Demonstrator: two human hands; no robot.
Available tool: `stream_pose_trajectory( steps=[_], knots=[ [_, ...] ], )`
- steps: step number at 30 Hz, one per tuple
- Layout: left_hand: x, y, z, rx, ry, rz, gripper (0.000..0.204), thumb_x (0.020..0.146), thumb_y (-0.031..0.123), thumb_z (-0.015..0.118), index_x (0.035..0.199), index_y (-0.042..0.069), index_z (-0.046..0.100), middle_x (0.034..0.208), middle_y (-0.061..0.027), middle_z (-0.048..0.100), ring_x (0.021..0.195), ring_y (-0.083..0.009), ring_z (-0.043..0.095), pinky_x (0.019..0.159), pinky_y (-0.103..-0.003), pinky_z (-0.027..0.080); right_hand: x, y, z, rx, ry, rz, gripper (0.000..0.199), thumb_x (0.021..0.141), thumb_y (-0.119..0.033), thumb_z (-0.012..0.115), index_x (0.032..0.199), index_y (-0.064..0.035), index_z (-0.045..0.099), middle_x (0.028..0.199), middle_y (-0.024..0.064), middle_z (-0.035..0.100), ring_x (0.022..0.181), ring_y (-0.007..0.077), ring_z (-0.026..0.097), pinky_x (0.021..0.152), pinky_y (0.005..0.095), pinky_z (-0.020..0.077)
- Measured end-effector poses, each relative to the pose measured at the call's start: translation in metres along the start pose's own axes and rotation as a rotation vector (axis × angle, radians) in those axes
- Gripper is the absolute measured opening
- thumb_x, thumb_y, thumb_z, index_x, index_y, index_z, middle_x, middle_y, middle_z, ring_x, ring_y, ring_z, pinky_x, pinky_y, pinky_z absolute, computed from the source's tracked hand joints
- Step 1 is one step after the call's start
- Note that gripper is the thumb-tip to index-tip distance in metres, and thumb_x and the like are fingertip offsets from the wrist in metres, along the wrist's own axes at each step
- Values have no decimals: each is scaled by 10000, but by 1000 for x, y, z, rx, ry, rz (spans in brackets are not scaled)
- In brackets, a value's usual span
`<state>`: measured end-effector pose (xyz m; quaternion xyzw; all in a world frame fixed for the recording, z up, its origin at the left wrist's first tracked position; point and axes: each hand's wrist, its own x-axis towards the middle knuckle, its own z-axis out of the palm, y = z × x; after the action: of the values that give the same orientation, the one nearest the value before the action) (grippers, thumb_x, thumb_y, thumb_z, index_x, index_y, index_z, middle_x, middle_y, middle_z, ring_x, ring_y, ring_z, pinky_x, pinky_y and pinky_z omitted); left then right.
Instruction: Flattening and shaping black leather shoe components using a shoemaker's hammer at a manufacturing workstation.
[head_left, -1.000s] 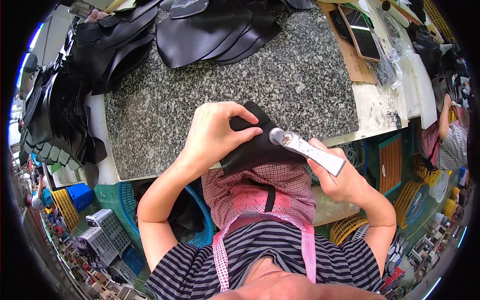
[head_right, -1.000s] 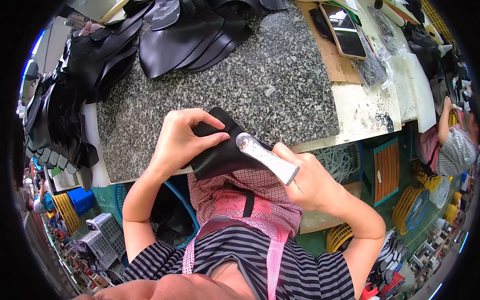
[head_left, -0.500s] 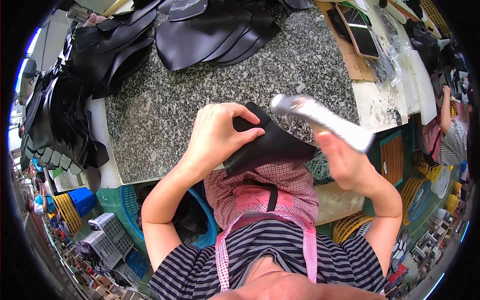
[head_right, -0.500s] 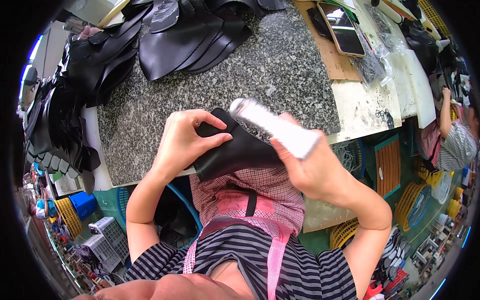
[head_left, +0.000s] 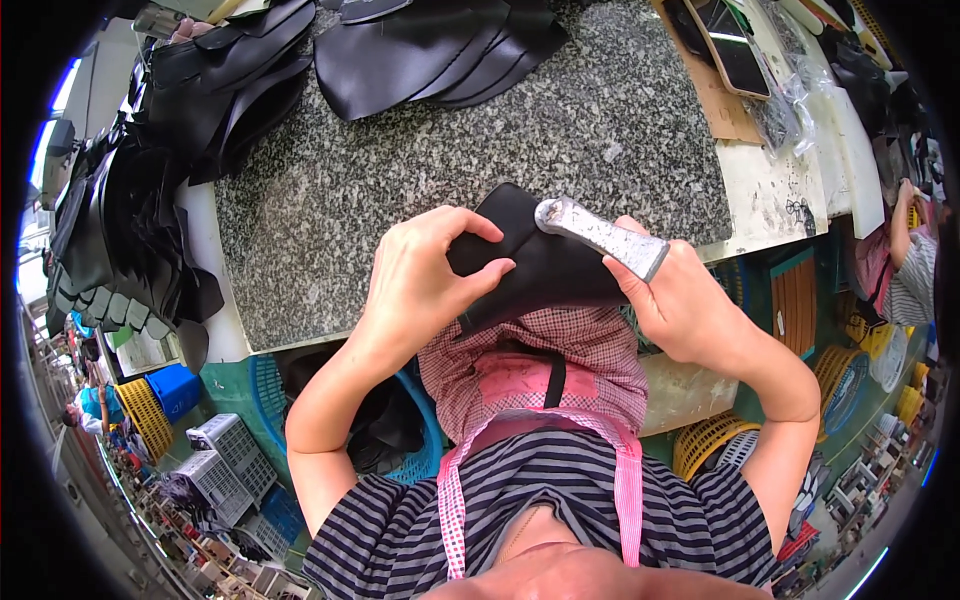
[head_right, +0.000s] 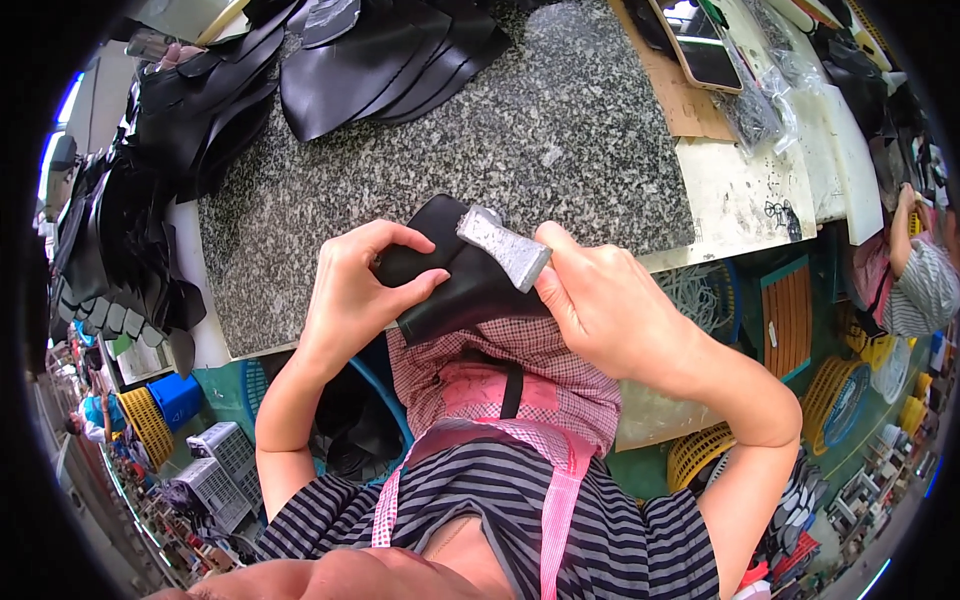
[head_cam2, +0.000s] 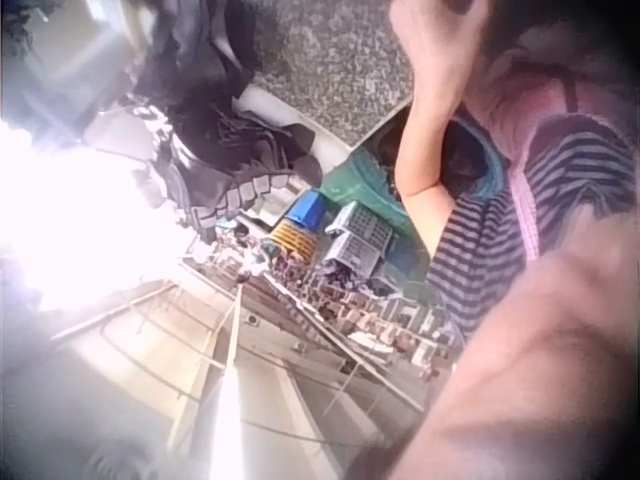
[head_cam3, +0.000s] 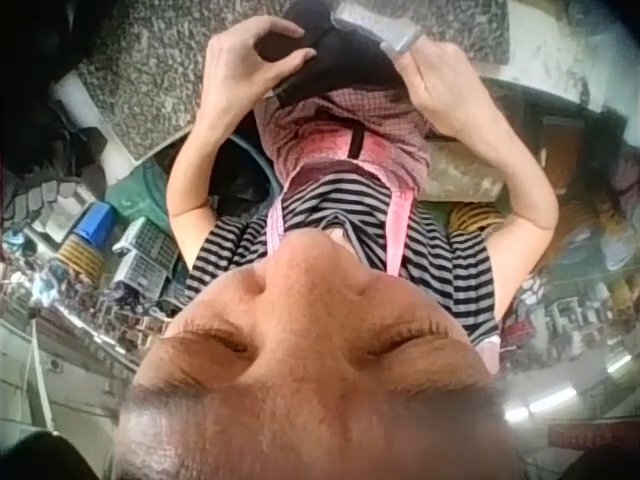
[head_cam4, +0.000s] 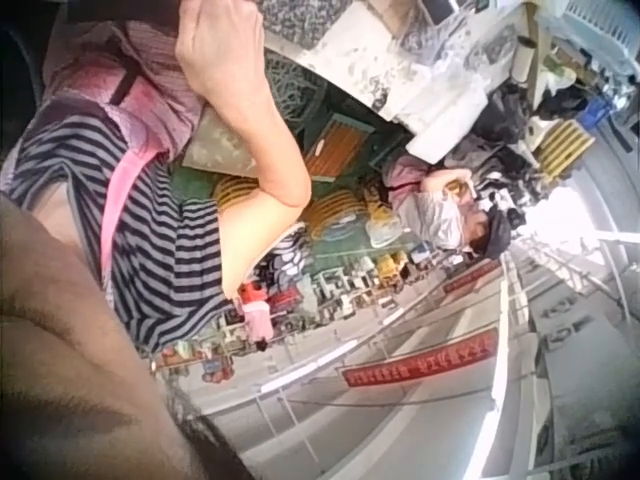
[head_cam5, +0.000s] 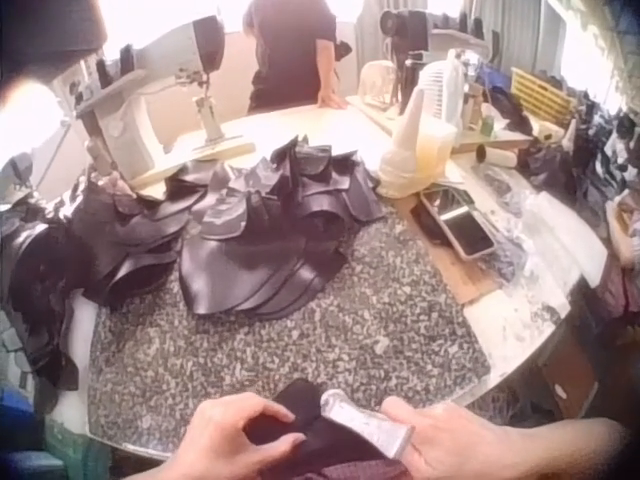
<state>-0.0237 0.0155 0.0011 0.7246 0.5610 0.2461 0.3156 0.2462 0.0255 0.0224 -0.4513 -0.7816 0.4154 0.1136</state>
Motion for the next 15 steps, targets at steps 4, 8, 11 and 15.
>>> stream_pose_trajectory(
  steps=[4,8,11,15],
  knots=[
    [-5,-1,1,-45,7,-42,269,751,117,877,956,18,733,882,-98,735,783,-193,700,729,-319,539,5,-4,-9,-20,9,-48,193,1053,-145,496,1109,40,512,749,259,624,744,485,638,636,528,489],
    [-1,5,-2,-25,-31,-33,232,761,110,865,925,10,734,869,-100,731,800,-205,711,743,-318,541,-2,-12,-2,51,184,-264,136,1030,-108,512,1023,26,532,797,270,625,746,469,646,622,517,493],
    [-1,-2,1,-53,-38,-25,216,763,109,859,905,6,733,857,-97,725,796,-214,706,737,-321,534,4,-7,-2,-39,-34,-69,171,1048,-167,513,1069,-5,465,666,232,613,690,482,642,611,538,486],
    [0,3,-3,-42,-32,-12,212,762,106,852,890,-5,725,851,-106,721,795,-219,705,725,-329,528,7,-25,-12,86,243,-278,64,924,0,538,959,30,582,900,208,505,730,442,621,597,457,485]
  ],
)
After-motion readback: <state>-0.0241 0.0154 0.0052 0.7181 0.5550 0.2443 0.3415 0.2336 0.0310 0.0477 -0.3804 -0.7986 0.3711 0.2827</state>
